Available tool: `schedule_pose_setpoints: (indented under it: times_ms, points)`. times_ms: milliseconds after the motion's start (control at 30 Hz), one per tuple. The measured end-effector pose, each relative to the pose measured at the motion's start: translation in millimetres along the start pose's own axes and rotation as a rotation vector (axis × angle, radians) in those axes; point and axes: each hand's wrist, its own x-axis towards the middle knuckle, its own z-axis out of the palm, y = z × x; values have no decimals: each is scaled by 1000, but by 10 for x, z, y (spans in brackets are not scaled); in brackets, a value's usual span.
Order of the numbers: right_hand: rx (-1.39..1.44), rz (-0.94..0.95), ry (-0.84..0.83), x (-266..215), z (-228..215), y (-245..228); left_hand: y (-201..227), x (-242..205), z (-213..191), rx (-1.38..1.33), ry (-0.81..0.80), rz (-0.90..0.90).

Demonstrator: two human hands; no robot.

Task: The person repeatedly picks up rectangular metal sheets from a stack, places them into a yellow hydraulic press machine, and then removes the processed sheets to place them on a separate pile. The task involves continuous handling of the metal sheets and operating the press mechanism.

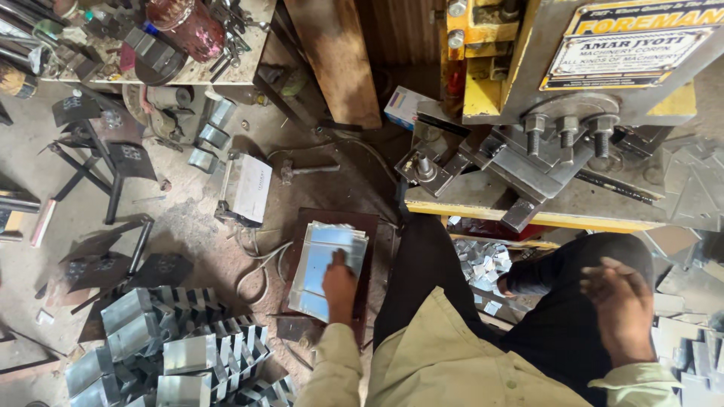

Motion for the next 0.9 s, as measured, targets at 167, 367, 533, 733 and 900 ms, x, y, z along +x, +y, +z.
schedule_pose_setpoints:
  times_ms: [167,367,533,733,900]
  points:
    - [-135,177,-42,-214,318,25,-216,-60,-1109,-397,283,14]
    - [154,504,-556,-490,647,-175,1011,-1068,-2292,-72,344,1061]
    - [498,567,-507,-477,587,-719,1715,-1320,-2418,-446,505,1512]
    - [-7,269,-187,-694,769,-1170,2310,-804,-1917,-562,459,1513]
    - [-60,35,-17,-936,1214,-914,2002,-549,-1483,-905,453,896]
